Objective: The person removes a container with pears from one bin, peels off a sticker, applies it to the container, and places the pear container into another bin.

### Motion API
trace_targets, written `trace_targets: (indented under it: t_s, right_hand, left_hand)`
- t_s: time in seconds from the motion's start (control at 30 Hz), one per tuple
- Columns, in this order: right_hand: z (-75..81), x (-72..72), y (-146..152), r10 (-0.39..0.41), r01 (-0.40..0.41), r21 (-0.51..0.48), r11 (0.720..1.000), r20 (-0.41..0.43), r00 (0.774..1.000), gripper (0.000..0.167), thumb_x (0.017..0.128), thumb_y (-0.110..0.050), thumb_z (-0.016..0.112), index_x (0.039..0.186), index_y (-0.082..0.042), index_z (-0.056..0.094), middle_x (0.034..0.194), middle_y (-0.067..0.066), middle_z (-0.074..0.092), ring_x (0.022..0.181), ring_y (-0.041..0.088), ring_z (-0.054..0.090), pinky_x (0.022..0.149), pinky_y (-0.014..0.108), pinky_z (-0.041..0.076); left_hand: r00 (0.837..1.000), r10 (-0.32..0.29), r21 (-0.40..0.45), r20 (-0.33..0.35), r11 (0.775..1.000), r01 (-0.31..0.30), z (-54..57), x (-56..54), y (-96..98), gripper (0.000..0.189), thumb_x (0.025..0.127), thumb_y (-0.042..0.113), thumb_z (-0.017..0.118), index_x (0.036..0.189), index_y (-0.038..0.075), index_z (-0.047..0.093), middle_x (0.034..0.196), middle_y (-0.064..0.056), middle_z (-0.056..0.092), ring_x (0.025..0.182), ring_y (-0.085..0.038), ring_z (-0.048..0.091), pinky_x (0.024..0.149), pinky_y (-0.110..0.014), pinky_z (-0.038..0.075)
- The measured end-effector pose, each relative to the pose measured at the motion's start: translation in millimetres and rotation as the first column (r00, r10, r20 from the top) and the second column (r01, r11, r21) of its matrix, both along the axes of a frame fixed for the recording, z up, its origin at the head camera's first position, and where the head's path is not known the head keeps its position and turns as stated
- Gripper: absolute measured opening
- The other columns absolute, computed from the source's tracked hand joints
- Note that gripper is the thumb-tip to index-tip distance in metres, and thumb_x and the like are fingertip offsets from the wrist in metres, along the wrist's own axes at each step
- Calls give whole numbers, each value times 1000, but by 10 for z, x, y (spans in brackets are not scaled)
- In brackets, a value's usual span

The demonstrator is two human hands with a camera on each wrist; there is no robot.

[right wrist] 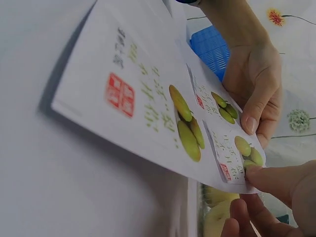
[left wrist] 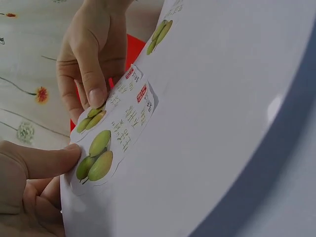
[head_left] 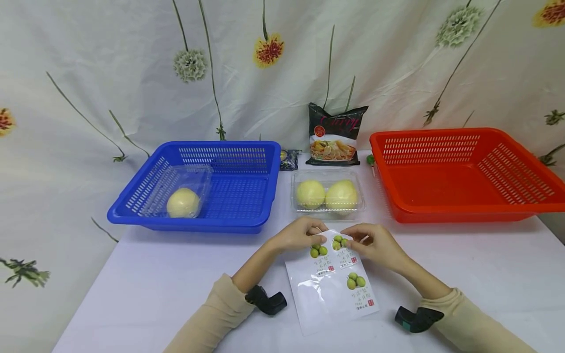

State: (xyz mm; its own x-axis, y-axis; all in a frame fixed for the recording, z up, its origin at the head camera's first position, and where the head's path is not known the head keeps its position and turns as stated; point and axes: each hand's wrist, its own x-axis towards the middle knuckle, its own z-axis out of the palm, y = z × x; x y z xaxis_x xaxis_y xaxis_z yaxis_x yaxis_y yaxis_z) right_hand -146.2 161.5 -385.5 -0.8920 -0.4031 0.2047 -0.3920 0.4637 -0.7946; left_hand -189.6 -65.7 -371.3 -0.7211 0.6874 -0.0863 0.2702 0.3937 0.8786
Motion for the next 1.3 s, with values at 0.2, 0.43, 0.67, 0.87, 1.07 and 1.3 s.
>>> trace_targets:
  t_s: [0.2,0.43,0.67,0.87,1.07,1.3]
  right_hand:
    - [-6,48,-36,-64,67,24,997,-96,993,22,80,1,70,102,-1,71,90,5,66,77,16,56,65,25,51]
    - [-16,66,-62,-81,84,10,996,-187,979,21,77,6,70,97,-2,72,96,10,65,83,24,58,65,26,52]
    - [9,73,-91,-79,85,12,996,-236,968,13,76,4,74,83,-7,71,97,10,63,91,27,58,67,30,53]
    - [34,87,-91,-63,71,28,997,-226,972,12,76,1,74,80,-10,72,104,13,61,96,29,56,75,36,52]
    - [44,107,-79,-50,66,64,996,-227,973,15,76,0,74,82,-13,74,117,16,56,106,34,51,88,56,45]
    - [40,120,-56,-4,19,51,999,-275,961,20,75,2,74,83,-16,73,116,12,59,110,33,48,89,59,41]
  left_hand:
    - [1000,17,-5,-6,1000,-17,3,10,7,22,89,2,57,106,-10,60,89,-20,70,71,-7,62,71,-17,47]
    - [1000,24,9,9,1000,-24,-9,9,14,20,89,2,56,105,-10,61,88,-20,70,67,-5,61,70,-17,47]
    - [999,28,-8,-26,1000,-28,-12,13,26,18,88,0,56,102,-10,62,84,-18,70,63,-4,60,68,-16,48]
    - [994,46,-54,-94,997,-51,-30,11,45,15,88,1,57,99,-8,64,79,-15,71,59,-1,56,70,-17,47]
    - [990,54,-72,-128,995,-64,-49,-8,31,14,87,2,58,97,-6,65,73,-13,70,55,0,55,68,-17,46]
    - [986,61,-94,-155,993,-76,-78,-43,8,16,87,3,59,99,-6,64,68,-13,70,55,0,56,74,-18,46]
